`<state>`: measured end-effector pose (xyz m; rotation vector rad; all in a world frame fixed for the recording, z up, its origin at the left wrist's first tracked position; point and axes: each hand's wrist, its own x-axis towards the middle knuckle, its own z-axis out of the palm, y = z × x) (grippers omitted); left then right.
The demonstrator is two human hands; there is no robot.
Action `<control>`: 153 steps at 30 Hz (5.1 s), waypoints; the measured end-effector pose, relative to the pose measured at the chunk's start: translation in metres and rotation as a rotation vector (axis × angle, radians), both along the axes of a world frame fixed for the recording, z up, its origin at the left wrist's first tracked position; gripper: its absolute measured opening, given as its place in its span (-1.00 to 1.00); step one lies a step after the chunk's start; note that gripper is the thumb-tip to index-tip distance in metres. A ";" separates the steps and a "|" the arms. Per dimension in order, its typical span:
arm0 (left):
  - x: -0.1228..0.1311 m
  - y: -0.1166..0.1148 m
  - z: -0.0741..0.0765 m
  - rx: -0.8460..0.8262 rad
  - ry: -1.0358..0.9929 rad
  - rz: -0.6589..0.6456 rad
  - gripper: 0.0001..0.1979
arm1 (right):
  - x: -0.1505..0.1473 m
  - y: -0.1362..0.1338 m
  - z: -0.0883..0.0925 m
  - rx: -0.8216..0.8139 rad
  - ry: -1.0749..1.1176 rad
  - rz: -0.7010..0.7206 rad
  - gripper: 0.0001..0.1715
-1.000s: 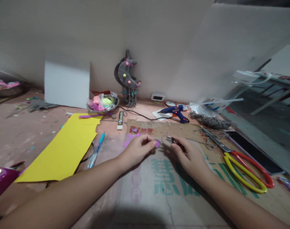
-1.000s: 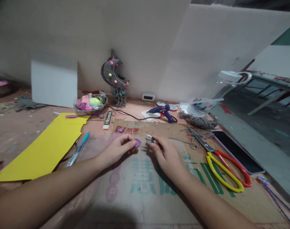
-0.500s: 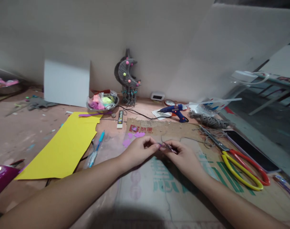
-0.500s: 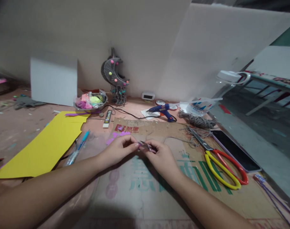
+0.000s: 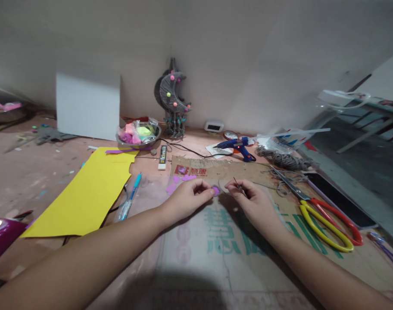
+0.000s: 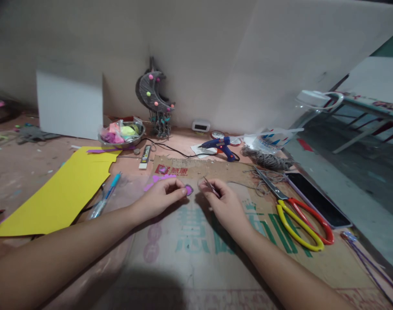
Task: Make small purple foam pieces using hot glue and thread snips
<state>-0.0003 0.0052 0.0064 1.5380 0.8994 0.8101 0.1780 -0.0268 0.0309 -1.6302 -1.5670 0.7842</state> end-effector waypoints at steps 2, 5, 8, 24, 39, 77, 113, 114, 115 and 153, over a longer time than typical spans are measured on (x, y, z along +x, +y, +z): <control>0.000 0.000 0.000 -0.005 -0.004 0.003 -0.77 | 0.001 0.000 0.001 0.032 -0.035 -0.016 -0.76; -0.001 0.000 0.000 -0.027 -0.007 -0.022 -0.78 | 0.003 0.000 0.000 0.085 -0.048 -0.005 -0.79; -0.001 -0.001 0.002 -0.041 0.006 -0.047 -0.77 | 0.006 -0.001 -0.004 0.089 -0.039 0.012 -0.76; 0.001 -0.007 0.004 0.121 0.180 -0.029 -0.86 | -0.003 -0.005 -0.008 -0.063 0.045 0.139 -0.80; 0.000 -0.002 -0.001 0.055 0.119 0.009 -0.81 | 0.006 -0.006 -0.008 0.136 -0.065 0.172 -0.68; -0.002 0.004 -0.002 -0.080 -0.068 -0.044 -0.78 | 0.022 -0.001 -0.009 0.458 -0.663 0.357 -0.74; -0.002 0.003 0.001 -0.067 -0.048 -0.010 -0.78 | 0.022 0.000 -0.010 0.368 -0.601 0.306 -0.71; -0.002 0.003 0.001 -0.076 -0.054 -0.006 -0.78 | 0.022 0.000 -0.011 0.377 -0.572 0.285 -0.72; -0.002 0.003 0.001 -0.086 -0.065 -0.004 -0.78 | 0.023 0.000 -0.012 0.386 -0.546 0.265 -0.73; 0.001 0.003 -0.005 0.100 0.006 -0.015 -0.82 | -0.011 0.003 -0.005 0.097 -0.109 0.198 -0.72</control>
